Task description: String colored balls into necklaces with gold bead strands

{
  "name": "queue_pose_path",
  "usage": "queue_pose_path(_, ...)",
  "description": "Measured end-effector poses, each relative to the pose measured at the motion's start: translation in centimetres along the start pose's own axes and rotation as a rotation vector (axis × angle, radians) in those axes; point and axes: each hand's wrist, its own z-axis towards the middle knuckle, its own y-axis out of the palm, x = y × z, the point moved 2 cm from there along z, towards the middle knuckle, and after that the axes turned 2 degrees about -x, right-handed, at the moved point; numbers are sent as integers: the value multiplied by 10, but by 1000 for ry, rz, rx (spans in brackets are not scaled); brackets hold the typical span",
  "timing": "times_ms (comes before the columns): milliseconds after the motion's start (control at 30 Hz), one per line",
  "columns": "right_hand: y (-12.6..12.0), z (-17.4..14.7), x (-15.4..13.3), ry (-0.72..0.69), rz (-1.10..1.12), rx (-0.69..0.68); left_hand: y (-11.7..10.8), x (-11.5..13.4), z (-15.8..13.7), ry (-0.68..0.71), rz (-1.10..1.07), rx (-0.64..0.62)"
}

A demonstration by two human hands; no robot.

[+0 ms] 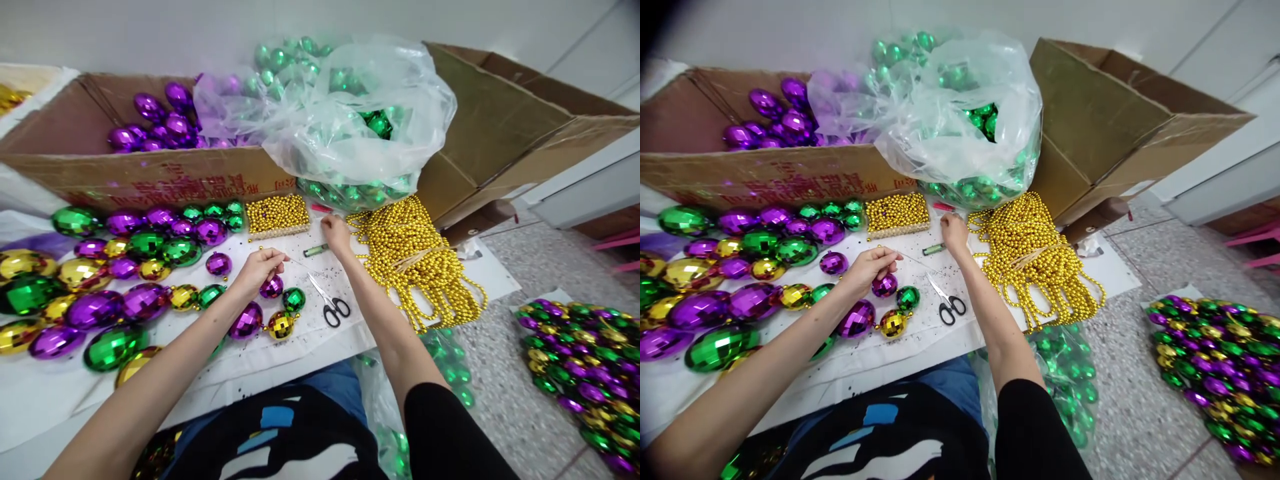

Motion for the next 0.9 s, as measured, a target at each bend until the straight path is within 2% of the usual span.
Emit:
queue_pose_path(233,8,-6,-3,44,311,76,1,7,-5,39,9,8)
queue_pose_path(467,-3,-54,-6,93,607,30,5,16,-6,98,33,-12)
queue_pose_path(600,-10,-84,-16,32,697,13,10,17,-8,92,39,-8)
queue_pose_path(767,-21,-107,-32,-138,644,117,11,15,-10,82,38,6)
queue_pose_path(900,-23,-125,-43,-175,695,76,12,15,-13,111,40,38)
